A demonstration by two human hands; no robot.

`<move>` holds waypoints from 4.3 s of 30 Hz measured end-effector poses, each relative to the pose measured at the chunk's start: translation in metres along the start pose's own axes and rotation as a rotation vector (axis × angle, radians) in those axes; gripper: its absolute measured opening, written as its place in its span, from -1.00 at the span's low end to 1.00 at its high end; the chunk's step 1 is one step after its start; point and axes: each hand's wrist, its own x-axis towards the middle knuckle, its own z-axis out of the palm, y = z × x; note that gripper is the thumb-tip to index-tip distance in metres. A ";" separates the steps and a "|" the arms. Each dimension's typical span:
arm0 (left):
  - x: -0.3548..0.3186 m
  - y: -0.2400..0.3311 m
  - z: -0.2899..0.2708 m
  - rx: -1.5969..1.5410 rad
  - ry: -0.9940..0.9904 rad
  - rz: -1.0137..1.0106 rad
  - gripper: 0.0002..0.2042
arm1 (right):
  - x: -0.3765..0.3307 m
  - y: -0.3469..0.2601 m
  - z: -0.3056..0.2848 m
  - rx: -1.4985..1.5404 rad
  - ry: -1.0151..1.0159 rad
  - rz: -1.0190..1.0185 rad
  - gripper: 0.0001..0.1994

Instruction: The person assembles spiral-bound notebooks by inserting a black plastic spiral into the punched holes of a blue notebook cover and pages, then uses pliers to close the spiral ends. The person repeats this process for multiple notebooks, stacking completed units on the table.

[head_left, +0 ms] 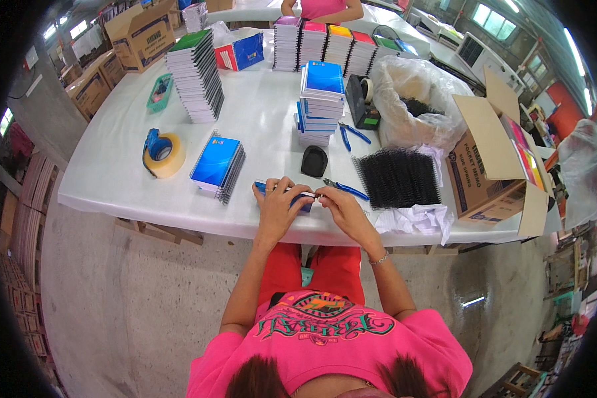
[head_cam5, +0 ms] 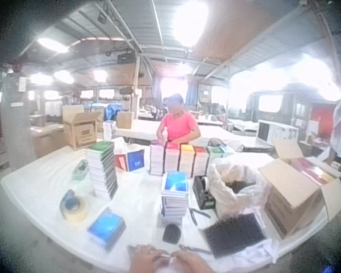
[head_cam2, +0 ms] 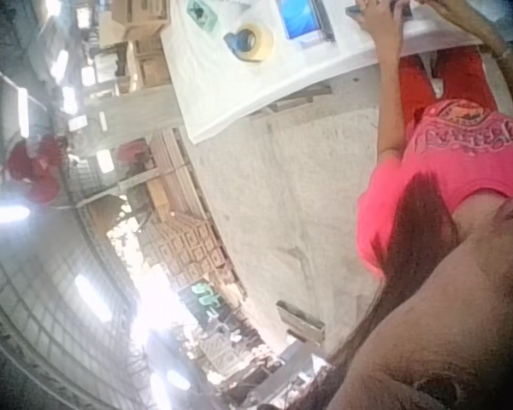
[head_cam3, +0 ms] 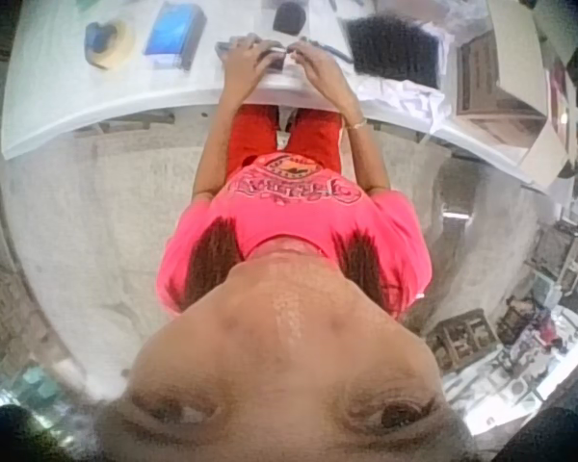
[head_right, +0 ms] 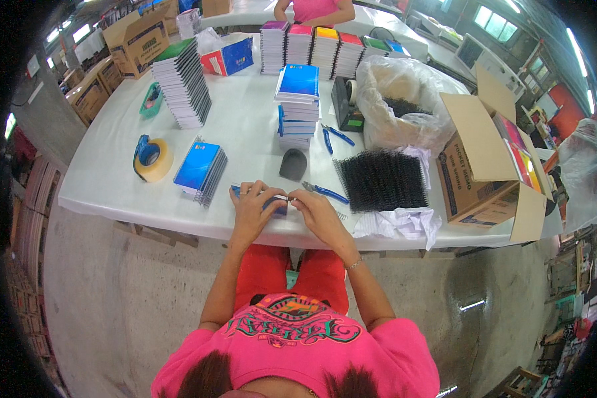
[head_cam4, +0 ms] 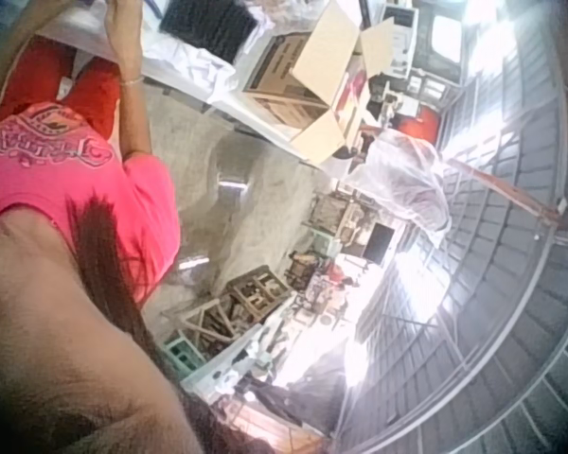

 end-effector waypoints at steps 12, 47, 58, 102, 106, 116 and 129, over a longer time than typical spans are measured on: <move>0.000 0.001 -0.001 0.096 -0.021 0.016 -0.73 | 0.003 0.002 0.001 -0.123 -0.044 0.019 -0.82; -0.014 -0.046 0.004 -0.466 0.159 -0.171 -0.41 | 0.039 0.015 -0.007 0.019 -0.216 0.060 -0.83; -0.002 -0.056 -0.007 -0.487 0.144 -0.129 -0.36 | 0.089 0.100 -0.008 -0.127 -0.297 0.168 -0.53; -0.009 -0.066 0.005 -0.671 0.097 -0.234 0.20 | 0.043 0.021 -0.014 0.128 -0.352 0.432 -0.68; -0.009 -0.065 0.005 -0.660 0.107 -0.202 0.15 | 0.041 0.017 -0.016 0.480 -0.397 0.344 -0.69; -0.009 -0.067 0.004 -0.705 0.099 -0.195 0.10 | 0.057 -0.004 -0.004 0.230 -0.339 0.366 -0.53; -0.011 -0.070 0.006 -0.717 0.052 -0.199 0.08 | 0.076 0.001 0.005 0.367 -0.455 0.344 -0.73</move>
